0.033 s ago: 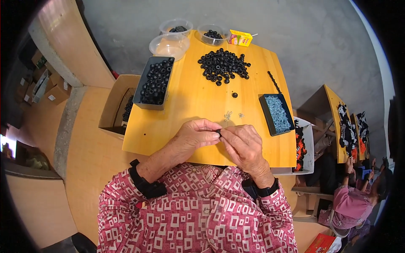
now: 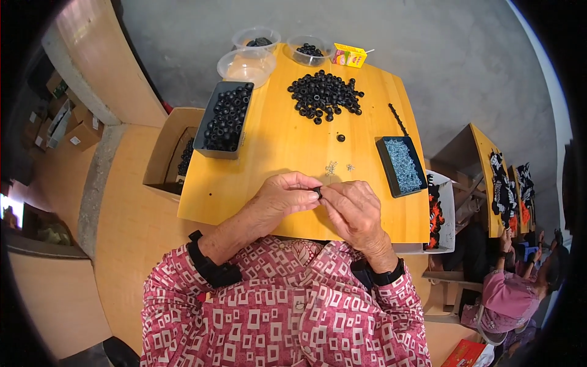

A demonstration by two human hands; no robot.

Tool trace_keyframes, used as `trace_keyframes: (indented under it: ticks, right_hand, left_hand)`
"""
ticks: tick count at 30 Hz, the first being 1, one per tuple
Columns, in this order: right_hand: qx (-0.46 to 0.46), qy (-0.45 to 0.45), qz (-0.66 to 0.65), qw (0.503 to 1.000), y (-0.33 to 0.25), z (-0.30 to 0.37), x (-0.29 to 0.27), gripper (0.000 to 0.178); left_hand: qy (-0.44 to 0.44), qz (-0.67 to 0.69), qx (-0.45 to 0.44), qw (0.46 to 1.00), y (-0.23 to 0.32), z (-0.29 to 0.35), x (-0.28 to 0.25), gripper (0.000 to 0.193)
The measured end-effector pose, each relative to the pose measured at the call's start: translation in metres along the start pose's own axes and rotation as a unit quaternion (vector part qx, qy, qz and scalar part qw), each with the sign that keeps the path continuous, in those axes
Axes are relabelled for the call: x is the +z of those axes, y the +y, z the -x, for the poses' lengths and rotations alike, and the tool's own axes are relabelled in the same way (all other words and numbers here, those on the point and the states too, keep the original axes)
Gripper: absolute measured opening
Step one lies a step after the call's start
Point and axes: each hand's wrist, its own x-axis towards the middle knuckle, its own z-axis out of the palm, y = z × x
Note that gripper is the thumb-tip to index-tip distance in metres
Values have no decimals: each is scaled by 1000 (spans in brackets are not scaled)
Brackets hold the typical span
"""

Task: The person assembles small components by picking up black plastic pieces and pressing small metal pins into them by hand.

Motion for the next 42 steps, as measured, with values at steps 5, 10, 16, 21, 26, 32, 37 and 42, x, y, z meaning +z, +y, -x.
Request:
trace_keyframes:
  ticks: [5, 10, 16, 21, 26, 32, 37, 42]
  right_hand:
    - [57, 34, -46, 997, 1, 0, -2, 21]
    - [22, 6, -34, 999, -1, -1, 0, 20]
    - [25, -17, -32, 999, -4, -2, 1, 20]
    - [56, -16, -50, 997, 4, -17, -18, 19]
    - [58, -18, 46, 997, 47, -59, -38, 15]
    - [137, -66, 32, 988, 111, -102, -9, 12]
    - [113, -126, 144, 975, 147, -120, 24, 13]
    - [162, -170, 130, 964, 163, -116, 53, 15]
  left_hand:
    - [4, 39, 8, 999, 0, 0, 0, 25]
    - [-4, 21, 0, 1000, -4, -2, 0, 22]
    - [-5, -29, 1, 1000, -6, -1, -2, 20]
    - [1, 3, 9, 1000, -1, 0, -1, 18]
    - [21, 17, 16, 1000, 5, 2, 5, 18]
    - [2, 32, 16, 999, 12, 7, 11, 19]
    - [5, 48, 32, 998, 13, 5, 12, 19]
    - [11, 59, 42, 997, 13, 5, 8, 17]
